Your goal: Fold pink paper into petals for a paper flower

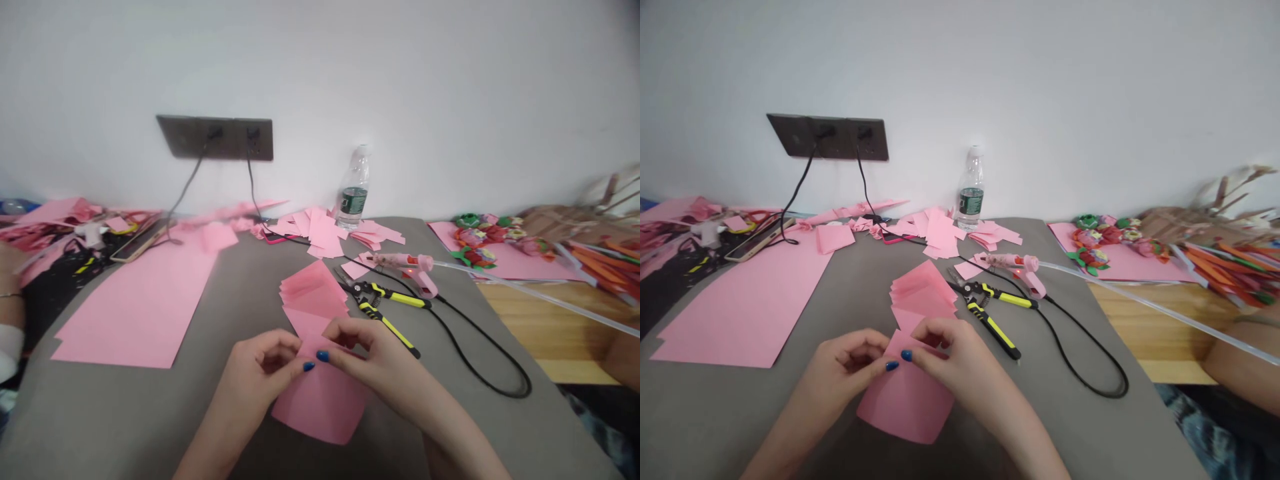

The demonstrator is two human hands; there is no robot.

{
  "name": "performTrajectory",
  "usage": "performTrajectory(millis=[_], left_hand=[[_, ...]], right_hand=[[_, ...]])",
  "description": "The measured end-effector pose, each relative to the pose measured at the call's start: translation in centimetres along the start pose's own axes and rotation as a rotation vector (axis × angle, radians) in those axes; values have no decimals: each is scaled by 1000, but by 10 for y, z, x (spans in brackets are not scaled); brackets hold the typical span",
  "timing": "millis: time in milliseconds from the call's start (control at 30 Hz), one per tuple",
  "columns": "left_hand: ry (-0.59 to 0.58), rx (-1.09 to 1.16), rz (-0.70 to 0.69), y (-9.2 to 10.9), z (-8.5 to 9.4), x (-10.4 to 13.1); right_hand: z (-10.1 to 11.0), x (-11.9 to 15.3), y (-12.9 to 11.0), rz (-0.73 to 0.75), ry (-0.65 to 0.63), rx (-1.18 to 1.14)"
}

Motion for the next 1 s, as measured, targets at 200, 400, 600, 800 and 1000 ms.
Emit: performTrajectory(millis=[200,400,600,800,1000], left_hand=[[76,68,54,-6,8,0],[55,55,43,-2,9,0],[-41,6,-3,4,4,2],[-98,-149,-180,18,-7,4],[-120,-235,-317,25,-17,4]], right_hand=[[-5,-4,4,-20,-32,1],[-9,-4,4,0,-57,85],[-14,-4,2,7,-65,58],[-23,-4,10,-14,-74,18],[-33,-1,13,-30,-94,-15]])
Point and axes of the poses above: each hand's wrist, its own x-axis away from the middle knuckle, its own z-axis out of the back of the hand, y = z × x, the point moved 10 cm from there along -x, towards the middle knuckle, and after that the axes turned 3 degrees about y, right-handed, at the moved point
